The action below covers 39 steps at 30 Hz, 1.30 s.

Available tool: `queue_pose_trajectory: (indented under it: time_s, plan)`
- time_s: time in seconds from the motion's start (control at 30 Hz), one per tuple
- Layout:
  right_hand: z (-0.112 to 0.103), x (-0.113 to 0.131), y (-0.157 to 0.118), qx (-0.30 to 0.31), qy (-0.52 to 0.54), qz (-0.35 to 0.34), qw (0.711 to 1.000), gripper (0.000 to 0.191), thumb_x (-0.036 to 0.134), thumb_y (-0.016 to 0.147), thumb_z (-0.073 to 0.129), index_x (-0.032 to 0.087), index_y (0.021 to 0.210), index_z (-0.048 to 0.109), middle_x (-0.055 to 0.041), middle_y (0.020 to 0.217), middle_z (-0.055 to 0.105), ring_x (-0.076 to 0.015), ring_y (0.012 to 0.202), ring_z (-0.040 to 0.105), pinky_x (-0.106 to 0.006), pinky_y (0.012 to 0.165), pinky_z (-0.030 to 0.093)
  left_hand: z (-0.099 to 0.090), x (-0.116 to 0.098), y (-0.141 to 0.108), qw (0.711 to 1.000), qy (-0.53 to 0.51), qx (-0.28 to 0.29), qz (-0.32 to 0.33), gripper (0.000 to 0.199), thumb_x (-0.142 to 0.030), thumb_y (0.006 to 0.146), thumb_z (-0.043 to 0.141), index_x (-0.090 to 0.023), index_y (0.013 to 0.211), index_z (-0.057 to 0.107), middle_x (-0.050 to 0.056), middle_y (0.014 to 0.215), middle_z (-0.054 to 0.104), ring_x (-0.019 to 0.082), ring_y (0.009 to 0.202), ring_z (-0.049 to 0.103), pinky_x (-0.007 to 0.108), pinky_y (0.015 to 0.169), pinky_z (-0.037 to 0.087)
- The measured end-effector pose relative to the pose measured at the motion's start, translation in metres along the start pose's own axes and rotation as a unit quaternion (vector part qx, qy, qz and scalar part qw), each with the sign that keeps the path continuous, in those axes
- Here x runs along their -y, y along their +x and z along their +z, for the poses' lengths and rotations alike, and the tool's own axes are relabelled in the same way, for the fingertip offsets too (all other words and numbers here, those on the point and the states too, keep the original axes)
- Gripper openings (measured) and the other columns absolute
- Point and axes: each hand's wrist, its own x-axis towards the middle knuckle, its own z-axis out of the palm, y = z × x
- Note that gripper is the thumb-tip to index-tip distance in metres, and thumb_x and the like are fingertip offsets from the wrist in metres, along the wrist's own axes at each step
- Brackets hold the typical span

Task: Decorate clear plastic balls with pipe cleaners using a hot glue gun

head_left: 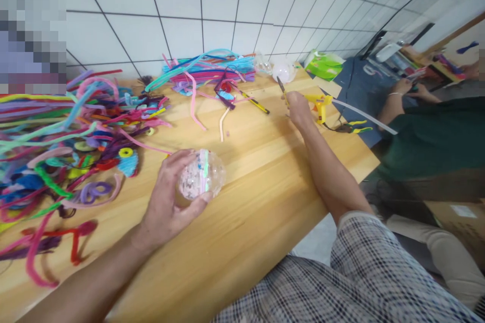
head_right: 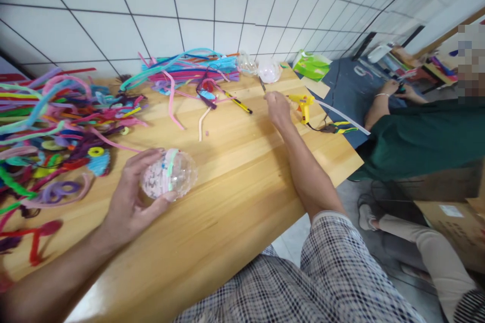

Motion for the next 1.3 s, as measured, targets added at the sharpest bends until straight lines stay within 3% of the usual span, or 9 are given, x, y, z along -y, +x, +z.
queue_pose_trajectory:
  time_s: [0.13,0.27,0.37,0.47,0.57,0.7,0.93,1.17,1.3]
  plan:
    - [0.014,-0.004,-0.005,-0.048,-0.162,0.025,0.985,0.029,0.040,0.102,0.062,0.014,0.104,0.074,-0.0304,0.136,0.076,-0.0462,0.143,0.060,-0.064,0.130,0.035,0.000,-0.002,0.003,1.000,0.011,-0.001,0.016,0.075,-0.028,0.100,0.079,-0.031,0.168,0.048,0.014,0.155,0.063,0.037,0.147,0.063,0.063,0.124,0.057]
    - [0.019,0.007,-0.010,-0.064,-0.281,-0.035,0.957,0.043,0.037,0.098,0.069,0.007,0.128,0.077,-0.0316,0.148,0.073,-0.0468,0.147,0.062,-0.064,0.130,0.040,0.001,-0.002,0.003,1.000,0.011,-0.006,0.016,0.074,-0.029,0.100,0.077,-0.032,0.168,0.046,0.013,0.155,0.063,0.036,0.147,0.063,0.063,0.124,0.058]
    - [0.019,0.030,-0.018,-0.050,-0.147,-0.124,0.980,0.032,0.037,0.094,0.076,0.018,0.119,0.081,-0.0206,0.133,0.080,-0.0406,0.131,0.070,-0.060,0.123,0.049,0.003,0.000,0.001,1.000,0.013,-0.022,0.010,0.072,-0.034,0.101,0.077,-0.031,0.166,0.047,0.014,0.156,0.062,0.036,0.147,0.063,0.062,0.123,0.058]
    - [0.027,0.066,-0.043,0.036,0.017,-0.197,0.980,0.028,0.049,0.094,0.082,0.026,0.111,0.083,-0.0120,0.120,0.082,-0.0356,0.116,0.073,-0.058,0.113,0.055,0.004,0.004,0.001,0.999,0.010,-0.045,-0.002,0.070,-0.040,0.101,0.078,-0.030,0.164,0.049,0.015,0.155,0.062,0.036,0.147,0.062,0.062,0.124,0.057]
    - [0.043,0.107,-0.085,0.167,0.117,-0.242,0.949,0.043,0.058,0.094,0.084,0.030,0.127,0.081,-0.0096,0.135,0.079,-0.0341,0.125,0.073,-0.054,0.109,0.059,0.005,0.007,0.002,0.998,0.008,-0.057,-0.008,0.069,-0.043,0.101,0.078,-0.029,0.162,0.048,0.015,0.153,0.063,0.035,0.147,0.062,0.062,0.125,0.057]
    - [0.066,0.139,-0.140,0.268,0.168,-0.274,0.908,0.062,0.063,0.095,0.086,0.034,0.147,0.070,-0.0091,0.158,0.069,-0.0348,0.149,0.064,-0.057,0.124,0.054,0.006,0.010,0.004,0.998,0.012,-0.065,-0.003,0.067,-0.044,0.103,0.076,-0.029,0.162,0.046,0.015,0.155,0.062,0.036,0.147,0.062,0.062,0.125,0.055]
    - [0.096,0.140,-0.165,0.307,0.207,-0.263,0.891,0.061,0.050,0.097,0.080,0.032,0.152,0.060,-0.0115,0.156,0.066,-0.0343,0.147,0.064,-0.059,0.128,0.052,0.010,0.012,0.005,0.996,0.006,-0.088,0.017,0.065,-0.047,0.105,0.075,-0.028,0.161,0.048,0.016,0.153,0.062,0.034,0.145,0.064,0.059,0.122,0.057]
    - [0.097,0.142,-0.167,0.297,0.218,-0.251,0.895,0.052,0.036,0.096,0.075,0.034,0.147,0.064,-0.0092,0.153,0.069,-0.0339,0.146,0.065,-0.059,0.128,0.053,0.010,0.014,0.005,0.997,0.027,-0.069,0.010,0.066,-0.058,0.108,0.071,-0.032,0.162,0.044,0.015,0.153,0.063,0.034,0.146,0.064,0.061,0.122,0.057]
    - [0.098,0.141,-0.167,0.291,0.224,-0.262,0.892,0.050,0.038,0.098,0.074,0.033,0.147,0.065,-0.0095,0.152,0.070,-0.0336,0.145,0.066,-0.059,0.127,0.054,0.010,0.016,0.006,0.997,0.017,-0.074,0.014,0.066,-0.058,0.107,0.073,-0.031,0.161,0.046,0.015,0.153,0.063,0.034,0.145,0.064,0.061,0.123,0.056]
